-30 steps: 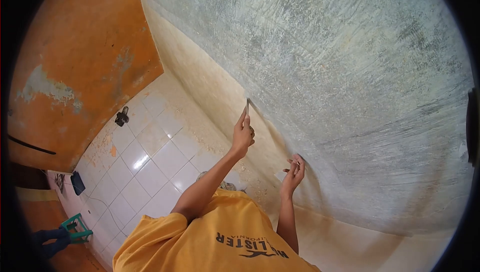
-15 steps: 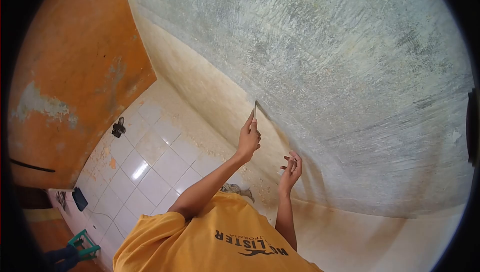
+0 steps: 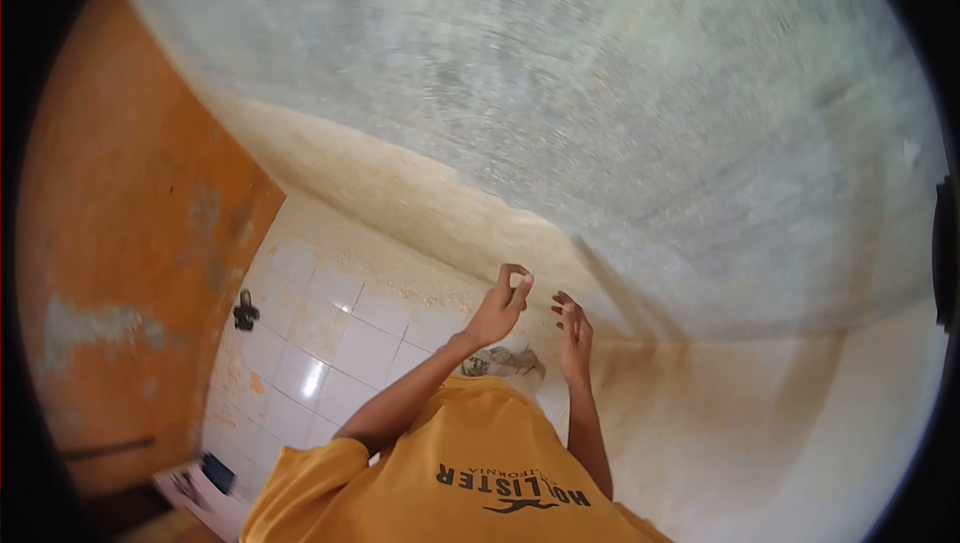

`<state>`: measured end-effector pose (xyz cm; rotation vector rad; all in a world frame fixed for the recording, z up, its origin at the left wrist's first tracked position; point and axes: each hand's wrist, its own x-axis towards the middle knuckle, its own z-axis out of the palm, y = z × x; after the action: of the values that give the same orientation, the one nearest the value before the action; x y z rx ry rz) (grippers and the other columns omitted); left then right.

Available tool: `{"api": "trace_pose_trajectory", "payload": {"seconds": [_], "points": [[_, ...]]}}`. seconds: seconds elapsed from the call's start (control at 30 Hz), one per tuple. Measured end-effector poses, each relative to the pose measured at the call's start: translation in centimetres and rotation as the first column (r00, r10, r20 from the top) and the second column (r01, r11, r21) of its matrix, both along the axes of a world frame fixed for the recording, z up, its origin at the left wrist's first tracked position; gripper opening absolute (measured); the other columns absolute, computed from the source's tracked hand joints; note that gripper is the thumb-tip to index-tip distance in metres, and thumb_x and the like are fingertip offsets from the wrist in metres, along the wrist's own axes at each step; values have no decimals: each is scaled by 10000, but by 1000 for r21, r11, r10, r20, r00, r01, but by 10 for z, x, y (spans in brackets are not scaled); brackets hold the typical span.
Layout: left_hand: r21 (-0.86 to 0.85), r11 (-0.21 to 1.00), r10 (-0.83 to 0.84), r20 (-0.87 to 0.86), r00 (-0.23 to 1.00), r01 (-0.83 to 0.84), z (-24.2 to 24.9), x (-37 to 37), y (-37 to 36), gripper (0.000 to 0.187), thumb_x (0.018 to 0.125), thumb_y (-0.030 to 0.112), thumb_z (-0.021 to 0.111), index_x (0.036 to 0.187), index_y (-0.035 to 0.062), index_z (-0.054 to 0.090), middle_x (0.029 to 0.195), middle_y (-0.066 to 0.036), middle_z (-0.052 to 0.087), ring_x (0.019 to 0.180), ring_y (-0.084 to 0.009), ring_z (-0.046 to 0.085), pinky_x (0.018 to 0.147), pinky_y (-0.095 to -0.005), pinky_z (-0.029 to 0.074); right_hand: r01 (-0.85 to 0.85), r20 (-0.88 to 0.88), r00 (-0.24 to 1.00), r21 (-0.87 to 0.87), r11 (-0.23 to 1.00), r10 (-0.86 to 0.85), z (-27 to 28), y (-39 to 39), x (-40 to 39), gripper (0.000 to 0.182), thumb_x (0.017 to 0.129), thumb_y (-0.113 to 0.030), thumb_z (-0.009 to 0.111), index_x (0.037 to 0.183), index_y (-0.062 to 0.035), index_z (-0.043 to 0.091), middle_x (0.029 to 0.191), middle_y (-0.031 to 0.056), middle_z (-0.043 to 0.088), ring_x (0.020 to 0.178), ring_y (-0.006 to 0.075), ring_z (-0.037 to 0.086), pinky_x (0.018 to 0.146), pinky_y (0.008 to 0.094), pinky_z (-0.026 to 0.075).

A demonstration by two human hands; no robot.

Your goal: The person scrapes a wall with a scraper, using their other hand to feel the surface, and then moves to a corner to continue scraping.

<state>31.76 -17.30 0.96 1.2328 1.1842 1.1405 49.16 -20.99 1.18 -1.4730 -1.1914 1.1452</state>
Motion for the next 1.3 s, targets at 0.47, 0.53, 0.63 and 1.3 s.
{"api": "trace_pose_trajectory", "payload": {"seconds": [0.47, 0.53, 0.63, 1.3], "points": [[-313, 841, -461, 14, 888, 441, -16, 17, -49, 479, 1095, 420, 247, 1445, 93, 245, 807, -165, 682, 550, -199, 579, 509, -323, 463, 342, -365, 854, -140, 929, -370, -20, -43, -5, 405, 1016, -318, 602, 1258, 5, 560, 956, 121, 700, 868, 186, 699, 784, 284, 534], [-334, 820, -495, -5, 869, 465, -25, 13, -46, 498, 1094, 437, 240, 1464, 103, 233, 812, -147, 684, 549, -166, 569, 505, -297, 465, 450, -423, 764, -194, 872, -488, -21, -51, 10, 396, 1023, -314, 587, 1260, 0, 545, 912, 117, 691, 841, 197, 706, 773, 293, 542], [-383, 788, -532, -32, 846, 482, -31, 6, -37, 595, 1070, 539, 197, 1479, 111, 255, 870, -124, 684, 592, -148, 568, 528, -276, 486, 536, -460, 653, -279, 797, -601, -22, -54, 34, 431, 1038, -383, 537, 1252, -9, 552, 813, 70, 640, 793, 201, 708, 739, 308, 558], [-265, 929, -324, -250, 913, 257, -1, -10, 13, 518, 1079, 487, 332, 1429, 113, 407, 1018, -112, 673, 731, -153, 606, 647, -294, 512, 295, -740, -323, -671, 680, -590, -81, 84, 25, 253, 1007, -254, 505, 833, -97, 410, 675, 11, 422, 476, 101, 343, 370, 205, 254]]}}
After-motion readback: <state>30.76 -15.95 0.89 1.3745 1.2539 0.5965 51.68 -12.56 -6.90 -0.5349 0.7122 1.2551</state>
